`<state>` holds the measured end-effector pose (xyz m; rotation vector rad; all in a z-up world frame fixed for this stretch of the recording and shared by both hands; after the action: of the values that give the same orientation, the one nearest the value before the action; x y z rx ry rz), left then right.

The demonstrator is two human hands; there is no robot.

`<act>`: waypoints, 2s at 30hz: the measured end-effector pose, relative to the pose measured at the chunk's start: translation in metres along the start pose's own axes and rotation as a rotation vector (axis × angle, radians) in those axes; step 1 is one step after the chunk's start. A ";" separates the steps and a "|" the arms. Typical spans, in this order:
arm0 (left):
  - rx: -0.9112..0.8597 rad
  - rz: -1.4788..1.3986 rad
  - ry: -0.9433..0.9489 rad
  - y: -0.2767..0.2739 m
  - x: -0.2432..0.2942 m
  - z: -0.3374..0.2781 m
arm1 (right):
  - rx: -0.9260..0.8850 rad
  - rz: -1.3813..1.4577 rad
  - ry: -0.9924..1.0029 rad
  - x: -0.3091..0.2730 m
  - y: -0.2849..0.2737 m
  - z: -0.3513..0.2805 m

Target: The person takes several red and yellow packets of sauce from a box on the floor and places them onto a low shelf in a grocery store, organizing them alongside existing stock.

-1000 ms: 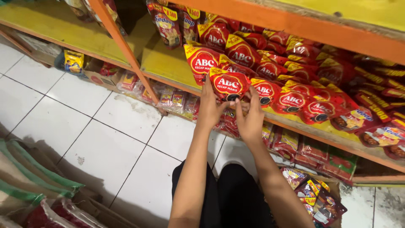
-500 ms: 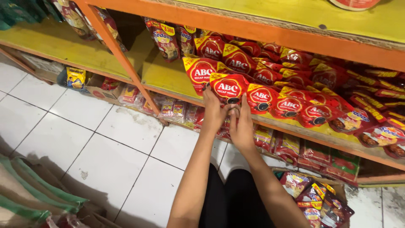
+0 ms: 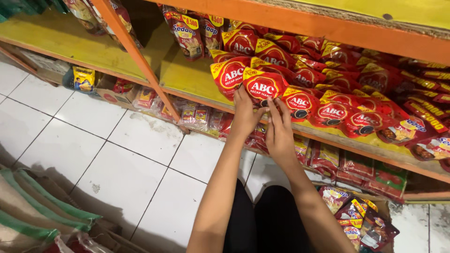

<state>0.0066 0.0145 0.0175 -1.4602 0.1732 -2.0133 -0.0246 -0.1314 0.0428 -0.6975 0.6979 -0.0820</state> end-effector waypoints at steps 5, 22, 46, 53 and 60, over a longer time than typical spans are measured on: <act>-0.085 -0.177 -0.084 -0.026 0.018 -0.020 | -0.052 0.040 0.128 0.016 0.011 0.000; 0.202 -0.126 0.022 -0.052 -0.011 -0.004 | -0.167 -0.062 0.157 0.014 0.018 0.012; -1.065 -0.307 0.163 0.382 -0.020 -0.292 | 0.292 -0.185 1.146 0.170 -0.093 -0.516; -0.966 -0.231 0.181 0.373 -0.048 -0.296 | -0.302 -0.593 0.799 0.214 -0.076 -0.494; -1.068 -0.227 -0.101 0.341 -0.033 -0.267 | -0.505 -0.526 0.969 0.210 -0.125 -0.500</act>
<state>-0.0840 -0.3034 -0.2650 -2.2652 1.2314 -2.0920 -0.1514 -0.5710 -0.2744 -1.3380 1.4692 -0.7866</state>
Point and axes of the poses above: each hand's wrist, its own z-axis towards the middle knuckle, its own y-axis out of the palm, x = y × z, the point moved 2 cm from there along z, towards the middle knuckle, and after that the axes turned 12 degrees about -x, right-handed, at the moved point
